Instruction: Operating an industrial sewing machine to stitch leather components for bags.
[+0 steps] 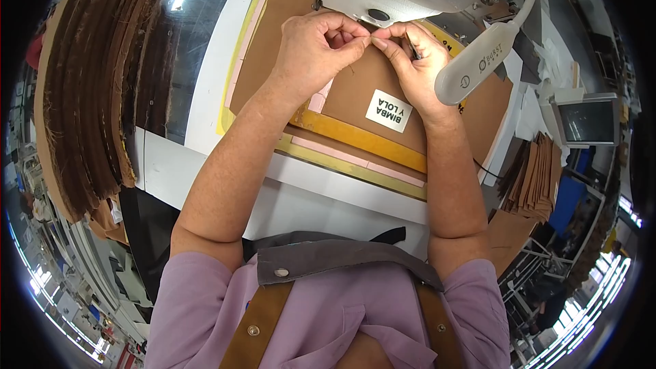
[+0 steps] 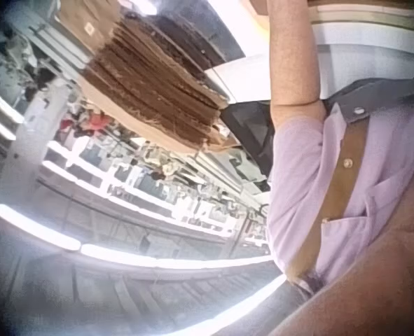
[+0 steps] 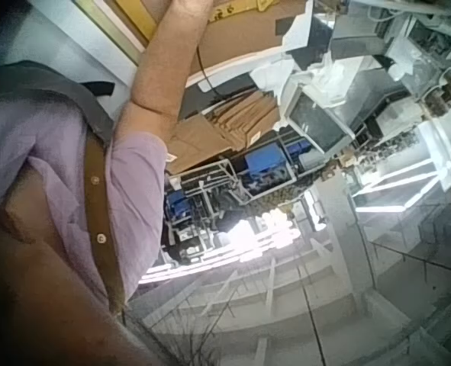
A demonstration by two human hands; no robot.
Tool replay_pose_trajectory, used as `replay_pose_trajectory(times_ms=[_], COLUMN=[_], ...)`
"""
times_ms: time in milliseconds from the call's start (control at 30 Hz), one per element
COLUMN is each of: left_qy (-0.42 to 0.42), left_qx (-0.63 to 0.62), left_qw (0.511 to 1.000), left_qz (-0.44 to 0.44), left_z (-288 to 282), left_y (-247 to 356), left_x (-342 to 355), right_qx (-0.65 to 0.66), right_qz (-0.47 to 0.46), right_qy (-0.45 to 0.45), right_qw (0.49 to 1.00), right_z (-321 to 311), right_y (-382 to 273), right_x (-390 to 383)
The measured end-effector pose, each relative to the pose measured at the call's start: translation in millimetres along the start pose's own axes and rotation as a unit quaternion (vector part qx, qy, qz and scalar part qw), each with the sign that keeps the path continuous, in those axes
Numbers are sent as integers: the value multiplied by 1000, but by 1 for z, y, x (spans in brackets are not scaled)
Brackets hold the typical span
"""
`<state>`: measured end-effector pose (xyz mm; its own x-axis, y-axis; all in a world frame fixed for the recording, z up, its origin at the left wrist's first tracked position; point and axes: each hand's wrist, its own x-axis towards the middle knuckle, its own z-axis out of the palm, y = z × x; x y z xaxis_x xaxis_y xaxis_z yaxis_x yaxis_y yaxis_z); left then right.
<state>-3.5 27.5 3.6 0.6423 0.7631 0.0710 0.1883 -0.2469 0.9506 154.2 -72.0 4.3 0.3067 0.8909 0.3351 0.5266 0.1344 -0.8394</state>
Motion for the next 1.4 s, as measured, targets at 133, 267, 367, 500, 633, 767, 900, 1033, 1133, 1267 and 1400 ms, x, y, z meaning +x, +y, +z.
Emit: replay_pose_trajectory(times_ms=[133, 267, 367, 500, 633, 767, 900, 1033, 1133, 1267, 1400], left_qy=[29, 92, 113, 155, 107, 98, 54, 27, 10, 16, 23], left_qx=[32, 5, 97, 146, 167, 303, 388, 441, 461, 459, 443], left_qw=[999, 996, 989, 977, 979, 929, 897, 876, 868, 868, 873], left_qz=[8, 8, -7, 12, 38, 186, 206, 194, 183, 191, 204], left_z=[5, 11, 13, 16, 9, 2, -1, 0, -1, -1, -3], left_y=[-4, -10, -12, -15, -9, -10, -8, 0, 1, 0, -3], left_x=[1, 3, 5, 4, -6, -19, -26, -29, -31, -31, -35], right_qx=[-14, -66, -119, -196, -228, -243, -282, -304, -264, -307, -358], right_qz=[7, -24, -61, -92, -93, -76, -69, -72, -90, -108, -85], right_qy=[35, 27, 33, 66, 71, 53, 45, 54, 6, -41, -68], right_qw=[999, 997, 991, 974, 967, 965, 956, 948, 960, 945, 928], right_z=[5, 2, 7, 11, 11, 11, 12, 15, 10, 9, 12], right_y=[-2, 6, 12, 13, 11, 9, 1, 1, 4, 2, 1], right_x=[-1, 0, -1, 1, 2, 3, 4, 6, 3, -5, -8])
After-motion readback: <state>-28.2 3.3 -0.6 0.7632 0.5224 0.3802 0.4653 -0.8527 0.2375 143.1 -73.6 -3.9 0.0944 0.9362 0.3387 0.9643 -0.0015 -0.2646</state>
